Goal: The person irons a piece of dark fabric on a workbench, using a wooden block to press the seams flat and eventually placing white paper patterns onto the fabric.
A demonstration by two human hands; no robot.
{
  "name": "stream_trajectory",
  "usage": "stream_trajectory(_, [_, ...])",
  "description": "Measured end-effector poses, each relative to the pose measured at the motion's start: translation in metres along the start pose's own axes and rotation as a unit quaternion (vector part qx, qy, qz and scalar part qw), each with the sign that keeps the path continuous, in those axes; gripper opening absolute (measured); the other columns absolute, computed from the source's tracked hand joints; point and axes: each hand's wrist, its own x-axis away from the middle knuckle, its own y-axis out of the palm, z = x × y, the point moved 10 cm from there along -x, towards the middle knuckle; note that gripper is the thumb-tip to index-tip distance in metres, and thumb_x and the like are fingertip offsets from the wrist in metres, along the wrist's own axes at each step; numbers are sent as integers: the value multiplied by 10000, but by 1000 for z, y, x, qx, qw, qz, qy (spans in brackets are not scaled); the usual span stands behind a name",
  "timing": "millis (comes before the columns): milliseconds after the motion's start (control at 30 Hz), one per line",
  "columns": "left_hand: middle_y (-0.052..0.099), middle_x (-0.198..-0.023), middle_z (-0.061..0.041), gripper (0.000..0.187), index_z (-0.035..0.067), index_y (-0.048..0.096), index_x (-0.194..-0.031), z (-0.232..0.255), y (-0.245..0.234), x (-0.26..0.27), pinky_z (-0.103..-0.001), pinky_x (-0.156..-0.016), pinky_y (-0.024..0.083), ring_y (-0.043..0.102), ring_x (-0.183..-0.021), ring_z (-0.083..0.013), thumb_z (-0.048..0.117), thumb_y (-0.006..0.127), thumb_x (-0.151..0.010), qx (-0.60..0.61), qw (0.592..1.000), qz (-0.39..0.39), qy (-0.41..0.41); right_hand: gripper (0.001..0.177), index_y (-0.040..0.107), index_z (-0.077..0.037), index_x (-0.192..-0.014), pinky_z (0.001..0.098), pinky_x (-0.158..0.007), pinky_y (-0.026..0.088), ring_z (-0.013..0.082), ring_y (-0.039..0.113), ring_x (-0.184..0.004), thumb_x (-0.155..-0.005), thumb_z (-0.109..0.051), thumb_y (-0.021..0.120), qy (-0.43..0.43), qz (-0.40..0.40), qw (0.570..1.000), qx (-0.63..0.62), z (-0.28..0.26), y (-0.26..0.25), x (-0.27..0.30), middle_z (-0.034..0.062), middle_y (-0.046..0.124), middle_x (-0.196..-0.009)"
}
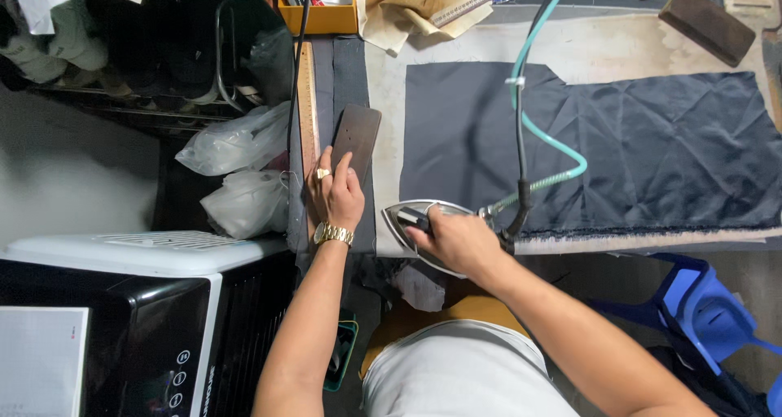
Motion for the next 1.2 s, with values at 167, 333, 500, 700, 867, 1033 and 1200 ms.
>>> stream_trajectory(167, [661, -1280, -158, 278, 165, 745, -1162, 3, -6, -5, -486, -915, 508, 664, -1114, -365, 122, 594, -932, 27, 1000, -7, 3, 571, 572, -81, -1005, 582, -781, 593, 474, 747, -839, -1037, -622, 393, 18, 69, 997, 14, -1, -22, -20, 240, 729, -848])
stream_trajectory(333, [634, -1334, -210, 264, 102, 740, -1166, -7, 4, 5, -464, -979, 497, 641, -1169, -397, 111, 556, -977, 125, 992, 13, -13, 609, 554, -81, -1007, 584, -718, 600, 477, 746, -762, -1054, -651, 346, 35, 197, 978, 61, 20, -74, -90, 202, 715, -768])
stream_trajectory(500, [615, -1352, -200, 274, 107, 740, -1186, -7, 6, 1, -463, -1008, 488, 632, -1204, -385, 121, 556, -984, 127, 992, 6, -23, 592, 580, -74, -1015, 581, -714, 599, 469, 752, -801, -1072, -628, 379, 32, 251, 966, 55, 48, -136, -174, 201, 727, -798])
stream_trajectory(700, [620, -1342, -246, 269, 54, 751, -1156, 4, -2, -3, -518, -1051, 475, 637, -1155, -422, 41, 552, -976, 89, 995, -30, -35, 569, 554, -29, -1186, 651, -705, 511, 577, 664, -883, -1094, -569, 397, 32, 208, 977, -39, 69, -161, -225, 303, 707, -1010])
stream_trajectory(867, [672, -1278, -144, 272, 139, 754, -1138, -3, 1, 1, -454, -983, 491, 669, -1141, -341, 121, 535, -978, 70, 997, 19, 7, 678, 611, -28, -1082, 618, -838, 572, 519, 723, -970, -1083, -642, 323, 42, 187, 981, 18, 49, -131, -158, 277, 728, -959])
stream_trajectory(1033, [666, -1287, -102, 278, 185, 745, -1151, -2, -4, -3, -434, -994, 474, 659, -1137, -298, 125, 531, -983, 37, 999, 17, 4, 664, 556, -39, -1180, 604, -833, 579, 504, 736, -919, -1045, -650, 334, 36, 63, 997, 25, 15, -57, -64, 275, 734, -901])
stream_trajectory(1200, [659, -1283, -107, 271, 186, 734, -1147, -3, -2, -4, -446, -979, 468, 653, -1136, -309, 119, 521, -992, 43, 999, 7, -8, 573, 555, -79, -1081, 582, -820, 586, 468, 748, -897, -1040, -622, 375, 25, -10, 999, 23, -6, -11, -9, 259, 733, -938])
